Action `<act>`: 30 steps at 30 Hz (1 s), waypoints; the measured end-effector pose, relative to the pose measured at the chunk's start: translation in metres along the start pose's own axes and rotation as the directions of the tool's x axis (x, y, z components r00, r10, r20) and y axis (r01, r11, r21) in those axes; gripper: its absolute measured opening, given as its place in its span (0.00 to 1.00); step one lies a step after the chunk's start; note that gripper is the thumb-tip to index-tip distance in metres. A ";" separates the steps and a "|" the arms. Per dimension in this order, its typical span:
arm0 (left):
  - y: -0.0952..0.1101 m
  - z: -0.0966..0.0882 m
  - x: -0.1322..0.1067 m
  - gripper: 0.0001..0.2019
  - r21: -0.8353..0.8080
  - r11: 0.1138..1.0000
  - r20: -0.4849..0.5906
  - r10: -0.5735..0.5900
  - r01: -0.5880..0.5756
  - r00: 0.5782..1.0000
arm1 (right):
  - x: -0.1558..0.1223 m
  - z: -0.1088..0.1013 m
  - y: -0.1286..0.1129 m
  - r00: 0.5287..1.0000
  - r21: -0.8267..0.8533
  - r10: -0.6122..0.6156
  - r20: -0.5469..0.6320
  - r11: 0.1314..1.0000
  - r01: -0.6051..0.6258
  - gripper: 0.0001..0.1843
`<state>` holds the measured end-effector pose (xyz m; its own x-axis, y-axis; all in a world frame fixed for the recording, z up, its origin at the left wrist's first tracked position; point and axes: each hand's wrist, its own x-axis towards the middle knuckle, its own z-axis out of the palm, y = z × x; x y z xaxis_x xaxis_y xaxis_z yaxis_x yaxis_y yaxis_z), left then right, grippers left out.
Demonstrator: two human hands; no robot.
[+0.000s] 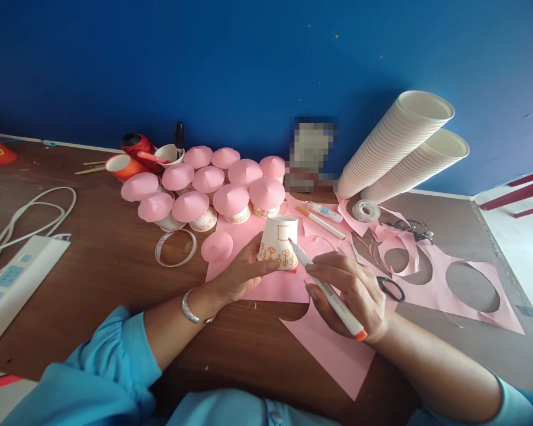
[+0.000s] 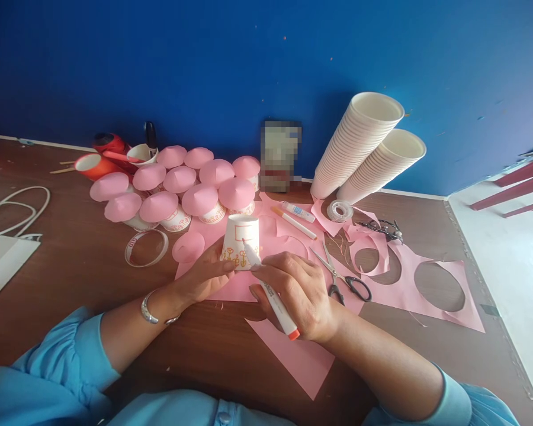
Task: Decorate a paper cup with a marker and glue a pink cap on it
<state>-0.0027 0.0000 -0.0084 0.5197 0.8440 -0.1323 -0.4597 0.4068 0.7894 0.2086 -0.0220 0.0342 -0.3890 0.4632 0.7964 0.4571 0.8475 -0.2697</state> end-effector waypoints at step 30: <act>-0.001 -0.001 0.000 0.26 0.179 0.980 -0.029 -0.077 0.081 0.997 | 0.003 0.002 -0.002 0.996 0.065 -0.018 0.091 0.998 0.012 0.10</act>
<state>-0.0031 -0.0002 -0.0096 0.5328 0.8198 -0.2100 -0.2793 0.4046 0.8708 0.2046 -0.0219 0.0363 -0.4684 0.4698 0.7482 0.3995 0.8680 -0.2949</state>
